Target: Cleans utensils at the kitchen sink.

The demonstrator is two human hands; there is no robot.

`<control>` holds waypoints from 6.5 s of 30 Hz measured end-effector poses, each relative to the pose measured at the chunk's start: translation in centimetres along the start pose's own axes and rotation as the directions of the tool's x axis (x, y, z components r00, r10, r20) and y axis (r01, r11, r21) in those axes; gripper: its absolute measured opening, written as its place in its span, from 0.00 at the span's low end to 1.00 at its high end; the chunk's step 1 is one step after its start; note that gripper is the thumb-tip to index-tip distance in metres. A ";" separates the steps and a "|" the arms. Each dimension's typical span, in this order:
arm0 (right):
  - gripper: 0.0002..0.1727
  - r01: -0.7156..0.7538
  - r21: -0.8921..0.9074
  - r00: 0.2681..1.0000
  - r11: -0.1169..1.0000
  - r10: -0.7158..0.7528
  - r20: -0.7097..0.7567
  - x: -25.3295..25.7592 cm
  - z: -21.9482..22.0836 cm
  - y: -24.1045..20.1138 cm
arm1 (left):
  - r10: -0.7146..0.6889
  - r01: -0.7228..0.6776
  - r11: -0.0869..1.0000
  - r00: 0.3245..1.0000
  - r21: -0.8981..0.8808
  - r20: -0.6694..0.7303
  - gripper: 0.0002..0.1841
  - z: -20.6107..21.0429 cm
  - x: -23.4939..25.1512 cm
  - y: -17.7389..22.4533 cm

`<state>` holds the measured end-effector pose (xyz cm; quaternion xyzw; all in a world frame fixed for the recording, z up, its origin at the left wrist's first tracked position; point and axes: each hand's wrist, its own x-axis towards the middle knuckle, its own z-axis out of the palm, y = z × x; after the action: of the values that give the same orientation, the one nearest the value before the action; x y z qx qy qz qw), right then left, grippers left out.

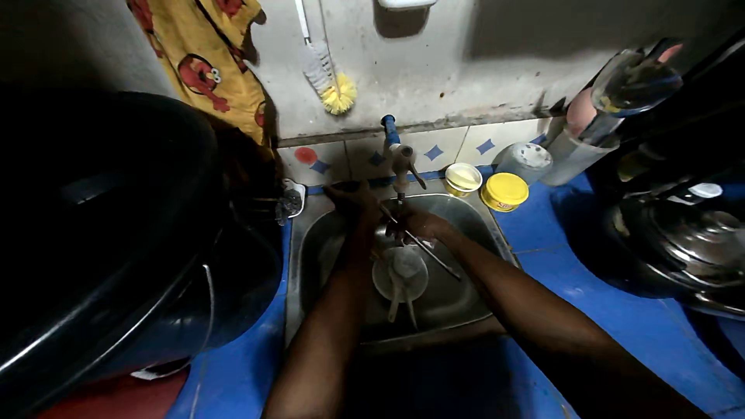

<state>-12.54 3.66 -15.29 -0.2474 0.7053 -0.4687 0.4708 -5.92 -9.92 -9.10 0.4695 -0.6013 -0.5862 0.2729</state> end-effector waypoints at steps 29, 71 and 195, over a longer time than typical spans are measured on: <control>0.17 -0.069 -0.268 0.952 0.961 -0.018 -0.307 -10.4 -0.6 3.0 | -0.108 0.366 0.817 0.856 -0.446 0.506 0.24 1.5 -4.5 -6.8; 0.17 -0.156 -0.521 0.955 0.839 -0.007 -0.297 -15.4 -2.6 2.5 | 0.054 -0.042 0.998 0.662 -0.035 0.748 0.21 0.4 -0.2 -9.3; 0.21 0.160 0.738 0.909 0.655 0.193 -0.368 4.5 2.9 -0.5 | -0.256 0.293 0.956 0.856 -0.015 0.449 0.26 -5.9 4.8 -12.0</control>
<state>-11.96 -1.38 -17.11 0.0829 0.5317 -0.7555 0.3737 0.28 -15.27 -20.76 0.3932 -0.5496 -0.7345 0.0620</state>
